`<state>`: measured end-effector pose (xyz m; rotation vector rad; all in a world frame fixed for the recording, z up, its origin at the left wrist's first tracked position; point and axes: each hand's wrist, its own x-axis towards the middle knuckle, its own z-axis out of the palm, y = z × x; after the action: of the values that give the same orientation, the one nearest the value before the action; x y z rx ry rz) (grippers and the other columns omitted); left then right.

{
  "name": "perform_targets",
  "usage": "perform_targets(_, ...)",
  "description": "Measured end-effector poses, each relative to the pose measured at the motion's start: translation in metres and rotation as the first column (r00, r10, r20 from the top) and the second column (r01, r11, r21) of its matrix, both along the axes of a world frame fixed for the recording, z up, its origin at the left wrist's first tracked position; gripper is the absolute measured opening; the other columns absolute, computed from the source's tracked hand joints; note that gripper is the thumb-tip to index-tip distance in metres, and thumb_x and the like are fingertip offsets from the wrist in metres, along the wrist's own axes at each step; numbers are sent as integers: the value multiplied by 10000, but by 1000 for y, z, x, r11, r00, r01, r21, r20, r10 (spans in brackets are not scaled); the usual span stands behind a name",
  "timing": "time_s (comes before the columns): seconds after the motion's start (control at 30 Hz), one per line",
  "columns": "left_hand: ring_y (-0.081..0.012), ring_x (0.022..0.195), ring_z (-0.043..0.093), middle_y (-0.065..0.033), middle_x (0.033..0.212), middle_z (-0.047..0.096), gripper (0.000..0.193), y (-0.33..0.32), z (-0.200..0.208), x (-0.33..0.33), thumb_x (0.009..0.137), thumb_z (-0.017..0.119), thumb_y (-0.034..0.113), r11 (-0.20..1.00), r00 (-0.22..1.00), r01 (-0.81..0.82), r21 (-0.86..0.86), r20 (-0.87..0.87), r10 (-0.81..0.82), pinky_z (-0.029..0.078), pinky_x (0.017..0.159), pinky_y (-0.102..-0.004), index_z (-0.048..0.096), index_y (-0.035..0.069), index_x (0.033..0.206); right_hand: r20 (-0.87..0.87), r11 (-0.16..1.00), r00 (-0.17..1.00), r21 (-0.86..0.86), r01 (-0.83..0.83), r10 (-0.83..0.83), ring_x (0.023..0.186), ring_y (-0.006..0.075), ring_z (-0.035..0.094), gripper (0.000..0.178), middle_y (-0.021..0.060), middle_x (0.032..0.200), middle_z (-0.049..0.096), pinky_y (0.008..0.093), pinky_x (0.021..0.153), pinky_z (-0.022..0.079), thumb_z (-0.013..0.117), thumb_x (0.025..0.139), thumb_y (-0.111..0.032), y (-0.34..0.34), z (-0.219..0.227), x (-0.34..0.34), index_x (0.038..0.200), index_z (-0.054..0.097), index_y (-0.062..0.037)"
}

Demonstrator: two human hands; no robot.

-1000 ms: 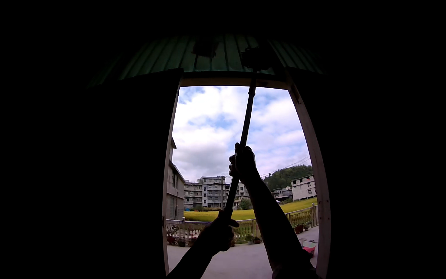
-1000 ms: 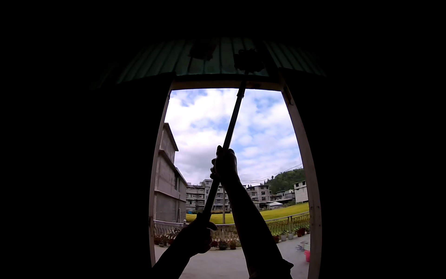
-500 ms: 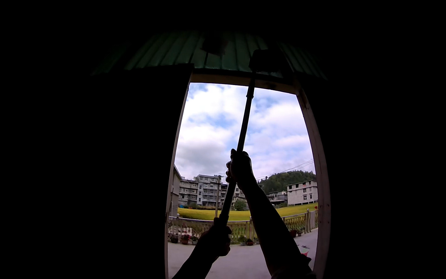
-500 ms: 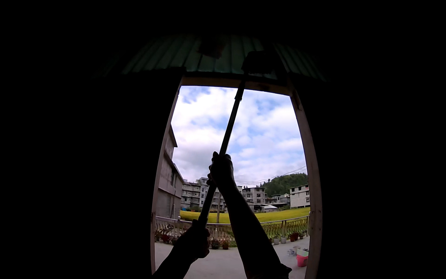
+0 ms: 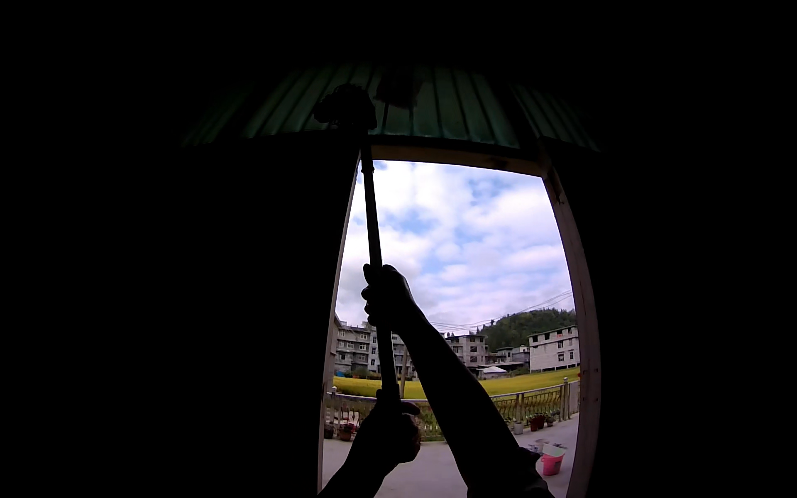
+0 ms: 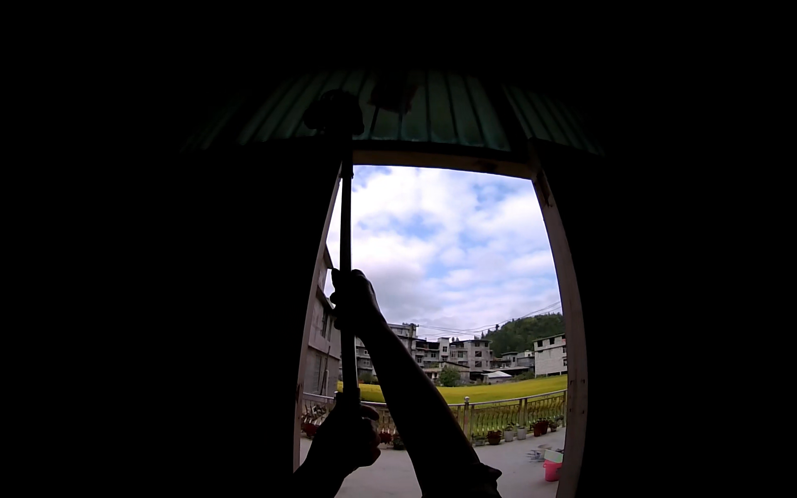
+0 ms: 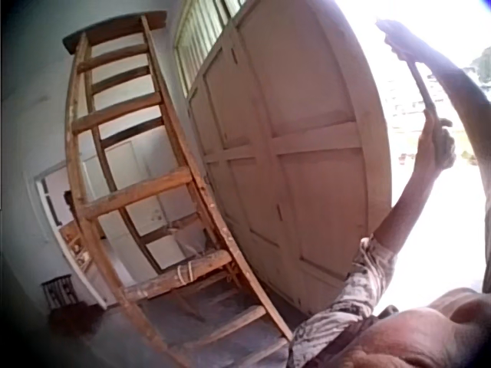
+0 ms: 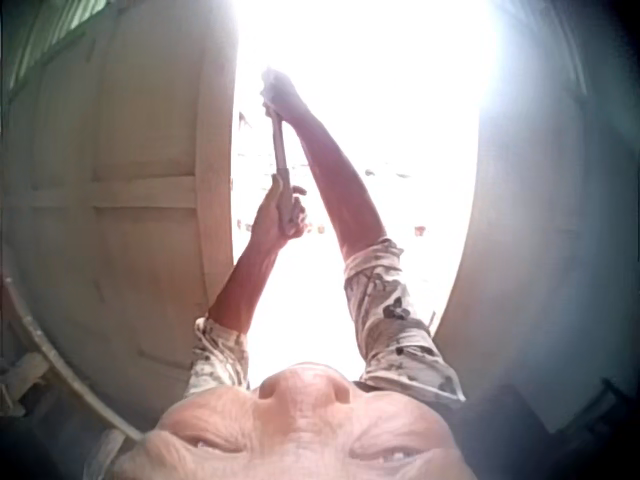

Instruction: The person mops a concrete patio and an indoor room using a mop and buckets. They then retrieve a net on a pole, attach a cloth to it, and walk into a storage area.

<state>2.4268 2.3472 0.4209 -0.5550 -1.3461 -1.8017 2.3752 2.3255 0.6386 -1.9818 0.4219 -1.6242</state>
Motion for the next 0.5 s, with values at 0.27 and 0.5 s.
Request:
perform_targets(0.27,-112,399,335,-7,534,378,527,-2,-29,-5,898,355,521,946,924,-320,55,240,299,276,354,-256,506,18,850,77,995,992,-8,99,-98,369,136,406,312,1,554,413,284,336,351,527,868,-402,8,-44,-27,810,375,-136)
perform_targets(0.5,-54,316,305,37,481,395,526,-28,-85,-9,893,378,526,823,783,-563,-70,272,559,242,277,-211,546,29,859,281,995,954,32,93,-99,355,141,399,216,18,547,406,283,317,358,486,896,-341,-18,-105,-64,931,416,-140)
